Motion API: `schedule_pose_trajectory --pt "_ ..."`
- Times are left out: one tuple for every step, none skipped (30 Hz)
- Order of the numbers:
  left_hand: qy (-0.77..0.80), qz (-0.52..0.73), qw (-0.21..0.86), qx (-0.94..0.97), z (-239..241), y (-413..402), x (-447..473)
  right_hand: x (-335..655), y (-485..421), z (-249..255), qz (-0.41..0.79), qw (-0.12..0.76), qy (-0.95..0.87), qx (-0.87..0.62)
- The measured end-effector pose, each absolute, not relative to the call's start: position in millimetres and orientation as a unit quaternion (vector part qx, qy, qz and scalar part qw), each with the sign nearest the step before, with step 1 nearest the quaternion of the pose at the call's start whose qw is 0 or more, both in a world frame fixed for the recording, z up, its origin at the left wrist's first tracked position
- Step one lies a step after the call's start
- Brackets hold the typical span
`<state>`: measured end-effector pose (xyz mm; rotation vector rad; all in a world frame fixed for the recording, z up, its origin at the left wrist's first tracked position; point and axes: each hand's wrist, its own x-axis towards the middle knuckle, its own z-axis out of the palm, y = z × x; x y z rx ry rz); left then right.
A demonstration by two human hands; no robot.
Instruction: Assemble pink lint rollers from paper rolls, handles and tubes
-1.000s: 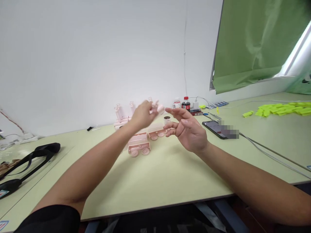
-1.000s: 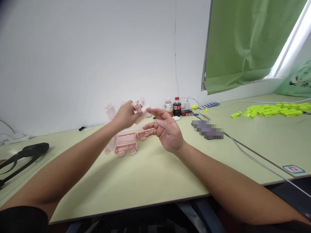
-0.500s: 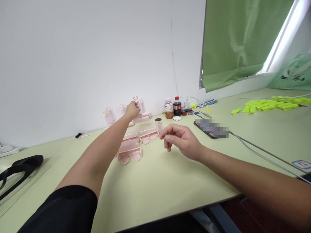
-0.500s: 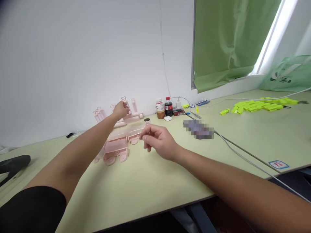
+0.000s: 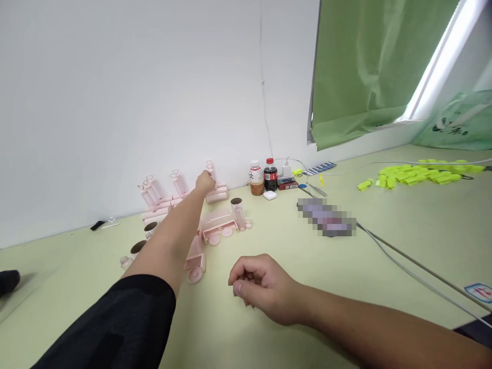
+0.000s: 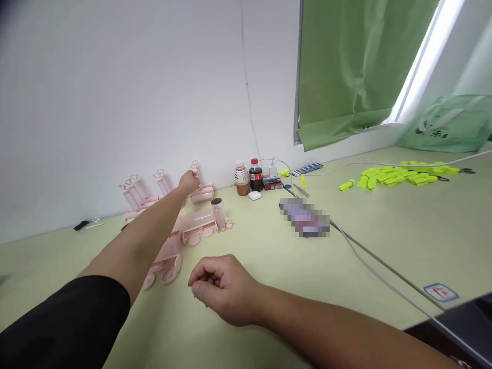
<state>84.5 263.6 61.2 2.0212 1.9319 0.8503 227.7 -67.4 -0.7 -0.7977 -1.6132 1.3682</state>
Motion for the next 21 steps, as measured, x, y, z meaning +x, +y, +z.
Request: schedule_pose_trajectory --pt "0.657 0.283 0.103 0.691 60.3 264.0 84.8 227.7 -67.3 -0.3 0.547 0.425 -0.646 -0.32" --pt "0.658 0.276 0.097 0.694 59.7 263.4 85.0 227.5 -66.7 -0.4 0.548 0.423 -0.646 -0.322" --pt "0.66 0.268 0.093 0.695 59.5 261.7 84.9 227.3 -65.8 -0.7 0.55 0.42 -0.644 -0.325" --pt "0.663 0.259 0.088 0.697 59.8 258.8 84.7 227.0 -64.8 -1.4 0.553 0.415 -0.643 -0.329" --pt "0.666 0.249 0.084 0.698 60.7 254.6 84.2 226.5 -63.7 -2.4 0.555 0.41 -0.643 -0.333" --pt "0.668 0.239 0.078 0.7 62.0 249.1 83.6 226.0 -62.8 -3.4 0.557 0.403 -0.645 -0.335" --pt "0.671 0.23 0.071 0.701 64.0 242.5 82.7 225.4 -62.0 -4.4 0.557 0.396 -0.648 -0.337" --pt "0.672 0.221 0.062 0.704 66.6 234.8 81.6 224.9 -61.4 -5.4 0.555 0.39 -0.653 -0.338" --pt "0.672 0.213 0.05 0.707 69.9 226.2 80.2 224.5 -61.0 -6.3 0.549 0.383 -0.661 -0.338" --pt "0.67 0.206 0.038 0.712 74.1 216.9 78.4 224.3 -60.8 -7.0 0.541 0.376 -0.672 -0.338" --pt "0.664 0.2 0.026 0.72 79.3 206.8 76.3 224.4 -60.7 -7.6 0.532 0.368 -0.684 -0.337" --pt "0.657 0.194 0.015 0.728 85.7 196.1 73.6 224.6 -60.6 -8.2 0.521 0.359 -0.697 -0.336" --pt "0.649 0.187 0.008 0.738 93.0 184.5 70.4 224.9 -60.3 -8.9 0.511 0.35 -0.71 -0.336" --pt "0.639 0.183 0.002 0.747 100.9 171.7 66.4 225.4 -59.9 -9.9 0.504 0.339 -0.719 -0.338" --pt "0.631 0.181 -0.003 0.755 108.9 157.3 61.8 225.9 -59.3 -11.2 0.501 0.33 -0.723 -0.343" --pt "0.622 0.182 -0.005 0.761 116.2 140.8 56.4 226.6 -58.5 -12.8 0.501 0.321 -0.724 -0.35" --pt "0.615 0.187 -0.008 0.766 121.6 122.0 50.5 227.2 -57.5 -14.6 0.501 0.314 -0.723 -0.359" --pt "0.604 0.198 -0.006 0.772 124.2 101.0 44.2 228.0 -56.3 -16.3 0.499 0.308 -0.721 -0.369" --pt "0.581 0.225 0.006 0.782 123.3 78.2 37.8 228.7 -55.1 -17.6 0.492 0.304 -0.723 -0.378" --pt "0.565 0.247 0.02 0.787 118.3 54.4 31.5 229.4 -53.8 -18.1 0.479 0.298 -0.731 -0.385" --pt "0.554 0.268 0.034 0.787 109.4 30.9 25.7 229.8 -52.5 -17.5 0.457 0.29 -0.746 -0.388"
